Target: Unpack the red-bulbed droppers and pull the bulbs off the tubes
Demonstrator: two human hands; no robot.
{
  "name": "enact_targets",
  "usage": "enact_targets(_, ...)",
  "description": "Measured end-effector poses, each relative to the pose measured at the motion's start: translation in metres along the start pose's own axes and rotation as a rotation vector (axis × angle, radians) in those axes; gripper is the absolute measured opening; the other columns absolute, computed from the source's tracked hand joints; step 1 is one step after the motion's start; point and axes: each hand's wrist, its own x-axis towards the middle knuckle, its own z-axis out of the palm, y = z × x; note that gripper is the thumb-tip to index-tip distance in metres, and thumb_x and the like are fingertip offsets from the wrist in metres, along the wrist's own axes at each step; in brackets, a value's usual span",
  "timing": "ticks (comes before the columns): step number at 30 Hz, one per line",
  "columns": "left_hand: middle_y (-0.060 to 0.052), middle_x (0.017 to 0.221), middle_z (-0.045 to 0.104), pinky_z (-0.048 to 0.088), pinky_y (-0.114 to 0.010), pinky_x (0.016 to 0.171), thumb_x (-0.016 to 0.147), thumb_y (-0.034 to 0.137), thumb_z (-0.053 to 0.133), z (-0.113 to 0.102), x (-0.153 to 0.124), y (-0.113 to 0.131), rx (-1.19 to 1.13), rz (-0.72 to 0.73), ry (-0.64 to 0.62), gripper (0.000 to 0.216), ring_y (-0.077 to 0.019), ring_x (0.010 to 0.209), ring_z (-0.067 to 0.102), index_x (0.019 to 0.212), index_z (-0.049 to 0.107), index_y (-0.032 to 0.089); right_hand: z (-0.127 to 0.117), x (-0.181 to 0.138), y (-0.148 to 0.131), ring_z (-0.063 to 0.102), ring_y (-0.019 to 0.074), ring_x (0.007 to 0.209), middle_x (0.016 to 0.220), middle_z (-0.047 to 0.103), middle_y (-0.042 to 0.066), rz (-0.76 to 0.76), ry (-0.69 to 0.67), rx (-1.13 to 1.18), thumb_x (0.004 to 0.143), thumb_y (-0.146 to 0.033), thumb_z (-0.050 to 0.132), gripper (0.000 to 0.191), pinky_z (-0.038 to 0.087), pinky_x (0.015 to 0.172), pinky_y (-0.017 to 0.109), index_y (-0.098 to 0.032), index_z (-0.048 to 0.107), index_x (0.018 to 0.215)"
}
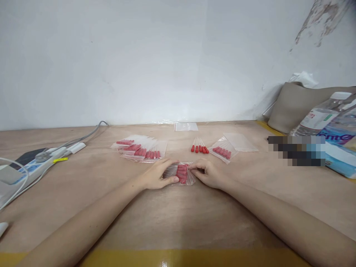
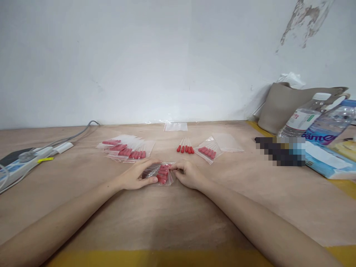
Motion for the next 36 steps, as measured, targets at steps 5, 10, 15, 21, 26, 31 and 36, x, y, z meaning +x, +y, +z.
enact_targets(5, -0.009, 0.118, 0.053, 0.042, -0.035, 0.090, 0.079, 0.042, 0.054, 0.007, -0.009, -0.005, -0.086, -0.069, 0.025, 0.051, -0.0217, 0.106, 0.052, 0.123, 0.042, 0.019, 0.011, 0.003, 0.004, 0.057, 0.0134, 0.065, 0.073, 0.065, -0.001, 0.147, -0.034, 0.188, 0.078, -0.029, 0.052, 0.023, 0.044, 0.060, 0.024, -0.021, 0.064, 0.096)
enact_targets(10, -0.008, 0.118, 0.053, 0.042, -0.034, 0.090, 0.076, 0.041, 0.058, 0.017, -0.002, -0.011, -0.164, -0.098, 0.134, 0.052, -0.0214, 0.107, 0.051, 0.120, 0.043, 0.019, 0.012, 0.003, 0.001, 0.054, 0.0132, 0.063, 0.070, 0.060, -0.001, 0.179, 0.049, 0.210, 0.072, -0.032, 0.060, 0.041, 0.043, 0.058, 0.024, -0.021, 0.055, 0.111)
enact_targets(15, -0.008, 0.117, 0.054, 0.041, -0.034, 0.090, 0.076, 0.040, 0.060, 0.019, 0.000, -0.013, -0.155, -0.067, 0.156, 0.051, -0.0208, 0.106, 0.051, 0.120, 0.043, 0.020, 0.009, 0.006, 0.004, 0.049, 0.0106, 0.059, 0.070, 0.059, -0.001, 0.157, 0.007, 0.133, 0.077, -0.031, 0.053, 0.017, 0.039, 0.054, 0.021, -0.020, 0.061, 0.088)
enact_targets(21, -0.007, 0.112, 0.056, 0.042, -0.033, 0.086, 0.078, 0.039, 0.059, 0.016, -0.002, -0.008, -0.139, -0.017, 0.161, 0.046, -0.0198, 0.101, 0.053, 0.118, 0.044, 0.020, 0.010, 0.019, 0.005, 0.055, 0.0117, 0.066, 0.076, 0.063, 0.000, 0.151, -0.084, 0.357, 0.072, -0.034, 0.060, 0.022, 0.042, 0.058, 0.022, -0.017, 0.062, 0.086)
enact_targets(26, -0.008, 0.112, 0.056, 0.042, -0.034, 0.086, 0.077, 0.040, 0.058, 0.014, -0.001, -0.005, -0.144, -0.048, 0.147, 0.047, -0.0204, 0.101, 0.053, 0.117, 0.044, 0.020, 0.010, 0.024, -0.002, 0.059, 0.0148, 0.074, 0.078, 0.066, 0.000, 0.236, -0.178, 0.468, 0.068, -0.033, 0.063, 0.027, 0.046, 0.066, 0.025, -0.015, 0.063, 0.088)
enact_targets(31, -0.008, 0.113, 0.056, 0.043, -0.035, 0.086, 0.074, 0.044, 0.061, 0.017, -0.003, -0.008, -0.155, -0.083, 0.140, 0.052, -0.0219, 0.103, 0.053, 0.118, 0.045, 0.020, -0.008, 0.024, -0.020, 0.056, 0.0128, 0.063, 0.069, 0.062, -0.001, 0.266, -0.217, 0.161, 0.064, -0.030, 0.065, 0.017, 0.043, 0.055, 0.023, -0.016, 0.058, 0.072)
enact_targets(36, -0.009, 0.119, 0.052, 0.042, -0.036, 0.089, 0.074, 0.043, 0.061, 0.019, -0.004, -0.009, -0.164, -0.083, 0.138, 0.057, -0.0223, 0.107, 0.051, 0.122, 0.041, 0.021, -0.011, 0.022, -0.026, 0.054, 0.0113, 0.060, 0.067, 0.060, -0.002, 0.248, -0.251, 0.069, 0.059, -0.029, 0.067, 0.022, 0.038, 0.049, 0.020, -0.019, 0.055, 0.074)
